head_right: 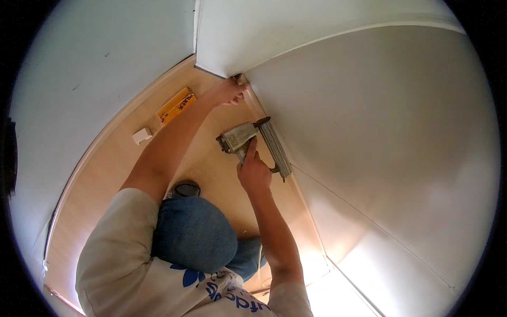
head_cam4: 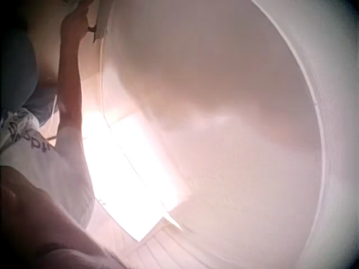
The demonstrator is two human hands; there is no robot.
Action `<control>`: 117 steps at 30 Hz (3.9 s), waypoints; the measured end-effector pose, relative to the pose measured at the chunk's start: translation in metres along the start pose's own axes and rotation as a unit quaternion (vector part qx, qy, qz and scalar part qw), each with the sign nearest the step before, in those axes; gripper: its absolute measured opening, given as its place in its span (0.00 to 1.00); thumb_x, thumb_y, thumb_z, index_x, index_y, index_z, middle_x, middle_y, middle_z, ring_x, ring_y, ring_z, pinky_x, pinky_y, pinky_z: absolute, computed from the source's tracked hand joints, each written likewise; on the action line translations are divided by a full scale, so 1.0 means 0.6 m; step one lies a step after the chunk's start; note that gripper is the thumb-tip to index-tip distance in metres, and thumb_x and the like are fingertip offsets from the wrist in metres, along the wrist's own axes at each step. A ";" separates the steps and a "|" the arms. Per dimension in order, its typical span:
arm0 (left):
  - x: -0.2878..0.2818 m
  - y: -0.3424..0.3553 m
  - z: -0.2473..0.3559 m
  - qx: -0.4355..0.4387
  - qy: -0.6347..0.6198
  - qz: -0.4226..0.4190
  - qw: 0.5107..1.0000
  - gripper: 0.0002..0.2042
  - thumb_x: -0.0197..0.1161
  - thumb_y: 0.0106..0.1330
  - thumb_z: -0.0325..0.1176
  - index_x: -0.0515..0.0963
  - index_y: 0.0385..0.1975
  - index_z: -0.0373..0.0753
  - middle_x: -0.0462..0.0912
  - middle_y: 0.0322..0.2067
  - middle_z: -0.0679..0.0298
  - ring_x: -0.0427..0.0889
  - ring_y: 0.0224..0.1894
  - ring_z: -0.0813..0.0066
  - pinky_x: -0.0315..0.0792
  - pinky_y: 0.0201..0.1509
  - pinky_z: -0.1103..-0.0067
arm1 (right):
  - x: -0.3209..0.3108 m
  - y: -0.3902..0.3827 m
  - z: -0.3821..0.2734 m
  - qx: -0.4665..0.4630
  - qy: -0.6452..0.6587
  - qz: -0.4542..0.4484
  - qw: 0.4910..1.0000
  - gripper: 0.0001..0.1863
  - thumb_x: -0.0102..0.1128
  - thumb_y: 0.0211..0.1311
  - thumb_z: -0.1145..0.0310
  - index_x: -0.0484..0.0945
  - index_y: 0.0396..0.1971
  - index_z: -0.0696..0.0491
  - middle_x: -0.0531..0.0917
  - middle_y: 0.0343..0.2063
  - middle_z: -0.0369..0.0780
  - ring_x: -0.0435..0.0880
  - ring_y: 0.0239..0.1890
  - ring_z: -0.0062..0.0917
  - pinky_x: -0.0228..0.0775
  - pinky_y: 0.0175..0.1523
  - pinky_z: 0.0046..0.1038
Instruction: The person installs wooden skirting boards along the base of a wall using an air-powered nail gun, positioning the boards by hand and then securing them with nails.
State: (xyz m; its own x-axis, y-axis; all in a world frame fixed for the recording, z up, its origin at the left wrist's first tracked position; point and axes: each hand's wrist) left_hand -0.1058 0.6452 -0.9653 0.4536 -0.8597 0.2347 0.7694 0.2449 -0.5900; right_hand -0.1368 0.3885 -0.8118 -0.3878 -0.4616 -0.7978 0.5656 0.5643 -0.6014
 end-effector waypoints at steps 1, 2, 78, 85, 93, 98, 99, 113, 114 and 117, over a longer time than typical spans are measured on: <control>0.000 0.002 0.000 0.021 0.007 0.011 1.000 0.32 0.65 0.71 0.53 0.71 0.60 0.28 0.85 0.30 0.54 0.85 0.26 0.66 0.80 0.29 0.73 | 0.001 0.008 -0.006 0.005 0.001 0.008 1.000 0.53 0.65 0.65 0.59 0.38 0.79 0.59 0.82 0.54 0.53 0.89 0.43 0.44 0.85 0.42 0.40; 0.004 0.002 -0.002 0.042 0.015 0.021 0.999 0.33 0.64 0.71 0.53 0.68 0.63 0.29 0.85 0.30 0.54 0.85 0.26 0.66 0.81 0.29 0.72 | 0.006 0.012 -0.012 0.005 0.011 0.022 1.000 0.53 0.65 0.64 0.61 0.39 0.79 0.59 0.82 0.54 0.53 0.89 0.42 0.45 0.85 0.41 0.42; -0.040 0.069 -0.049 -0.017 0.039 0.006 0.999 0.33 0.50 0.78 0.62 0.64 0.65 0.36 0.83 0.57 0.49 0.83 0.59 0.59 0.71 0.69 0.65 | 0.253 -0.016 0.161 0.193 0.182 0.011 0.964 0.35 0.63 0.63 0.65 0.59 0.68 0.53 0.88 0.38 0.51 0.88 0.39 0.51 0.82 0.43 0.49; -0.030 0.073 -0.045 -0.012 0.039 0.014 0.999 0.34 0.52 0.78 0.60 0.62 0.66 0.33 0.84 0.54 0.47 0.84 0.58 0.58 0.74 0.67 0.65 | 0.257 -0.019 0.160 0.189 0.183 0.026 0.964 0.46 0.65 0.62 0.64 0.50 0.77 0.46 0.87 0.43 0.50 0.88 0.41 0.49 0.82 0.45 0.49; -0.017 0.132 -0.004 -0.003 0.029 0.012 0.999 0.35 0.52 0.77 0.61 0.59 0.67 0.33 0.83 0.54 0.46 0.85 0.57 0.57 0.75 0.66 0.65 | 0.268 -0.017 0.177 0.146 0.163 -0.045 0.975 0.44 0.61 0.65 0.63 0.50 0.78 0.50 0.86 0.48 0.50 0.88 0.45 0.47 0.82 0.49 0.48; -0.010 0.141 0.042 -0.008 0.031 0.000 1.000 0.36 0.52 0.77 0.61 0.57 0.69 0.35 0.83 0.54 0.46 0.85 0.57 0.57 0.75 0.66 0.65 | 0.232 -0.037 0.180 0.099 0.187 0.015 0.977 0.46 0.61 0.67 0.54 0.49 0.78 0.54 0.82 0.57 0.50 0.81 0.59 0.43 0.74 0.62 0.44; -0.011 0.139 0.027 -0.009 0.025 0.004 1.000 0.36 0.52 0.77 0.61 0.57 0.70 0.35 0.83 0.54 0.46 0.85 0.57 0.57 0.75 0.66 0.65 | 0.245 -0.040 0.183 0.089 0.175 0.031 0.980 0.46 0.63 0.66 0.53 0.52 0.76 0.56 0.82 0.56 0.50 0.81 0.59 0.44 0.73 0.63 0.44; -0.002 0.144 -0.074 0.000 0.045 0.066 0.997 0.37 0.52 0.76 0.64 0.60 0.68 0.35 0.84 0.52 0.49 0.86 0.54 0.60 0.76 0.64 0.67 | 0.387 -0.026 0.182 0.064 0.157 0.148 0.974 0.44 0.61 0.68 0.47 0.57 0.75 0.58 0.82 0.51 0.49 0.81 0.55 0.43 0.72 0.62 0.43; -0.003 0.141 -0.075 0.002 0.040 0.062 0.997 0.36 0.52 0.76 0.64 0.61 0.67 0.36 0.85 0.51 0.49 0.86 0.53 0.61 0.76 0.63 0.67 | 0.381 -0.029 0.188 0.058 0.171 0.162 0.970 0.41 0.62 0.68 0.47 0.62 0.72 0.57 0.82 0.51 0.48 0.81 0.56 0.43 0.73 0.61 0.43; -0.008 0.131 -0.070 0.007 0.026 0.052 0.998 0.34 0.52 0.76 0.63 0.63 0.64 0.37 0.85 0.50 0.51 0.86 0.51 0.63 0.76 0.62 0.68 | 0.355 -0.021 0.218 0.071 0.215 0.197 0.954 0.30 0.63 0.67 0.47 0.75 0.61 0.53 0.83 0.50 0.46 0.81 0.55 0.43 0.77 0.57 0.42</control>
State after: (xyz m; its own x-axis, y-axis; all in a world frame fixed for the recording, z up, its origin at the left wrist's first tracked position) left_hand -0.0663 0.6497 -1.0451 0.5084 -0.8510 0.1320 0.7250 0.3402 -0.5989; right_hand -0.1312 0.1935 -0.9686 -0.3700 0.1084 -0.9227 0.8106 0.5229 -0.2636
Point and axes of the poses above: each hand's wrist, its own y-axis towards the middle knuckle, its own x-axis out of the palm, z = x × y
